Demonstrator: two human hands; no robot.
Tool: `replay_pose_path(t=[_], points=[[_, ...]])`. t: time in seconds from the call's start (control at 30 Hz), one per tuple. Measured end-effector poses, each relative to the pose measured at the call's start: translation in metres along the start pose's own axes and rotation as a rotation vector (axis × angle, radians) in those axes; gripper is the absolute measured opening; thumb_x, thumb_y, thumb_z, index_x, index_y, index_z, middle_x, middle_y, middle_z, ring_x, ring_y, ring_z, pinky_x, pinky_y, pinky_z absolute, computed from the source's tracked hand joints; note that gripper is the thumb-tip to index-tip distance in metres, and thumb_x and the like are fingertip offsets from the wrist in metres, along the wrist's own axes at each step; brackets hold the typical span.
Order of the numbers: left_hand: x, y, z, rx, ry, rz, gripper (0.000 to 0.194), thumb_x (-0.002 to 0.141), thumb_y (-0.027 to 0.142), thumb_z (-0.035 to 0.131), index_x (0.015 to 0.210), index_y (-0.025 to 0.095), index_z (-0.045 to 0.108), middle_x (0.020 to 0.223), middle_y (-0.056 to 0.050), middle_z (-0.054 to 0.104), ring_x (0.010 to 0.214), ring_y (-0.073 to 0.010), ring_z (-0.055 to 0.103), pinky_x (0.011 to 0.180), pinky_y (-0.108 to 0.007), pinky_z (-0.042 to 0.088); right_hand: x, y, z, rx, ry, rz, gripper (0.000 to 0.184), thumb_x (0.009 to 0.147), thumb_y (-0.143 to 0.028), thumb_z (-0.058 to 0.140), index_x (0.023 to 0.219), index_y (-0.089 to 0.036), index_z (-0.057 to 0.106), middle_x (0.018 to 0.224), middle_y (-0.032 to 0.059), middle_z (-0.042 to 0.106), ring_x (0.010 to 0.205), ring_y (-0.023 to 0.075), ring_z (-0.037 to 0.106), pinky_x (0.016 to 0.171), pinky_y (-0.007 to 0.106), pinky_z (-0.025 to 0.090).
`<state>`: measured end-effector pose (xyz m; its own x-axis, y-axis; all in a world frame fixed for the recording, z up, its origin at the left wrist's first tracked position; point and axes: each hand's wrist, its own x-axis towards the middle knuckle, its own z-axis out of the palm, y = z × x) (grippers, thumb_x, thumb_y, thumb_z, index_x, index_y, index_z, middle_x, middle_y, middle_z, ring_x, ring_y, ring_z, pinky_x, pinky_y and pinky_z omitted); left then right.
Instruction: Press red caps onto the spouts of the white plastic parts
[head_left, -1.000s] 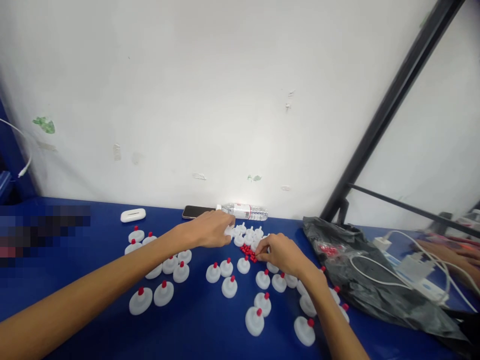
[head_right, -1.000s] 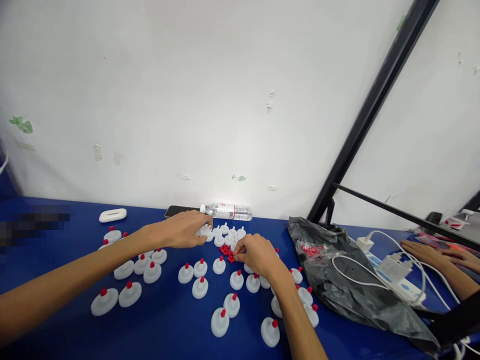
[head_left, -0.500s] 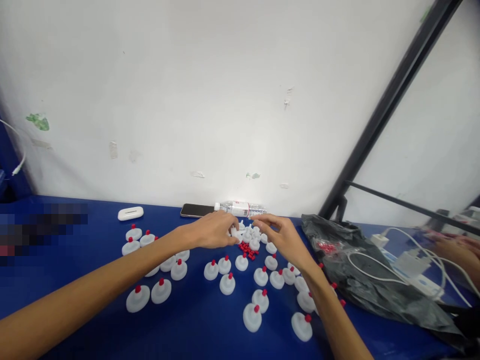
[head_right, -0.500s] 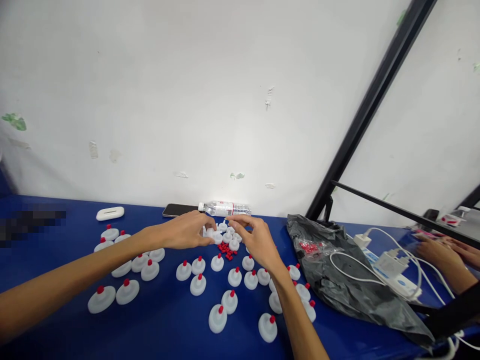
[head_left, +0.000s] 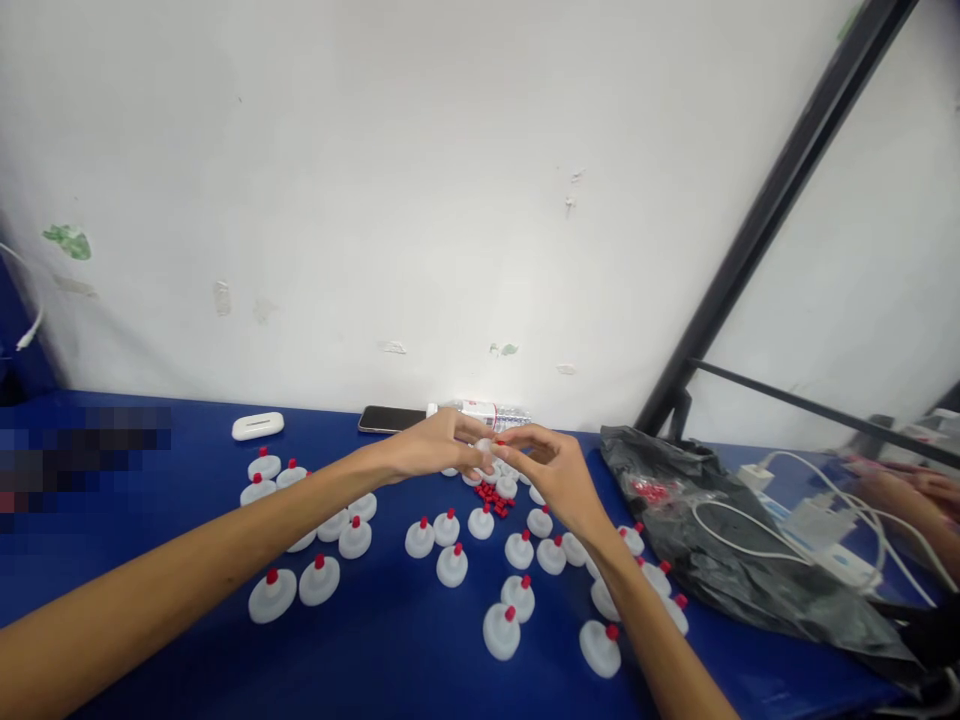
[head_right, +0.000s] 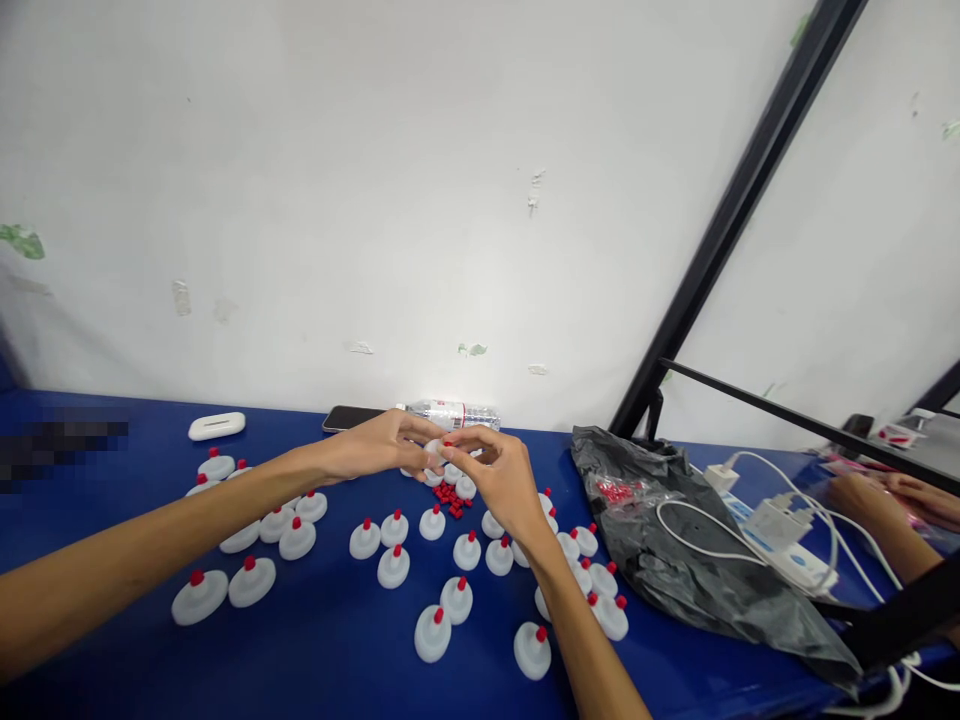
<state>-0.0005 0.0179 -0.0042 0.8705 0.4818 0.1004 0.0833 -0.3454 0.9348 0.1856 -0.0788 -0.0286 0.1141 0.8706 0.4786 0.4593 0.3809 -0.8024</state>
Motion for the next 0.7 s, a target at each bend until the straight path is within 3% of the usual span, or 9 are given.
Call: replay_pose_path(t=[0.1, 0.27, 0.43, 0.6, 0.7], points=[[0.001, 0.0, -0.001, -0.192, -0.052, -0.001, 0.034, 0.087, 0.04, 0.073, 0.113, 0.018, 0.077, 0.114, -0.013, 0.076, 0.112, -0.0279, 0.07, 0.095, -0.038, 0.055, -0.002, -0.001, 0.003, -0.018, 0.009, -0.036, 0.022, 0.085, -0.041, 0.077, 0.095, -0.022, 0.078, 0.092, 0.0046, 0.076, 0.079, 0.02, 0.069, 0.063, 0.028, 0.051], [0.001, -0.004, -0.001, -0.298, -0.037, -0.04, 0.03, 0.081, 0.034, 0.081, 0.106, 0.017, 0.08, 0.097, -0.01, 0.077, 0.098, -0.0214, 0.071, 0.091, -0.033, 0.055, -0.003, 0.001, 0.007, -0.051, -0.018, -0.084, 0.02, 0.086, -0.041, 0.075, 0.093, -0.023, 0.079, 0.094, 0.0042, 0.072, 0.081, 0.0193, 0.065, 0.061, 0.027, 0.049], [0.0, -0.006, 0.0, -0.251, 0.047, -0.067, 0.02, 0.079, 0.029, 0.079, 0.095, 0.018, 0.083, 0.08, -0.005, 0.075, 0.075, -0.0144, 0.065, 0.071, -0.026, 0.053, -0.003, -0.004, 0.005, -0.112, -0.055, -0.078, 0.024, 0.086, -0.044, 0.073, 0.096, -0.023, 0.078, 0.097, 0.0048, 0.073, 0.078, 0.0187, 0.064, 0.057, 0.026, 0.05], [0.0, -0.006, -0.006, -0.109, 0.19, -0.136, 0.027, 0.07, 0.03, 0.083, 0.092, 0.015, 0.083, 0.077, -0.008, 0.077, 0.074, -0.0177, 0.067, 0.061, -0.026, 0.05, -0.001, -0.005, -0.009, -0.261, -0.013, -0.035, 0.029, 0.092, -0.044, 0.064, 0.108, -0.022, 0.074, 0.104, 0.0074, 0.075, 0.08, 0.0206, 0.067, 0.062, 0.029, 0.053], [0.001, -0.008, -0.006, -0.046, 0.22, -0.175, 0.028, 0.067, 0.027, 0.083, 0.091, 0.013, 0.083, 0.079, -0.009, 0.079, 0.076, -0.0196, 0.07, 0.059, -0.026, 0.052, 0.002, 0.003, -0.017, -0.414, 0.02, 0.01, 0.026, 0.094, -0.041, 0.058, 0.099, -0.023, 0.075, 0.094, 0.0057, 0.078, 0.08, 0.0219, 0.069, 0.072, 0.033, 0.053]])
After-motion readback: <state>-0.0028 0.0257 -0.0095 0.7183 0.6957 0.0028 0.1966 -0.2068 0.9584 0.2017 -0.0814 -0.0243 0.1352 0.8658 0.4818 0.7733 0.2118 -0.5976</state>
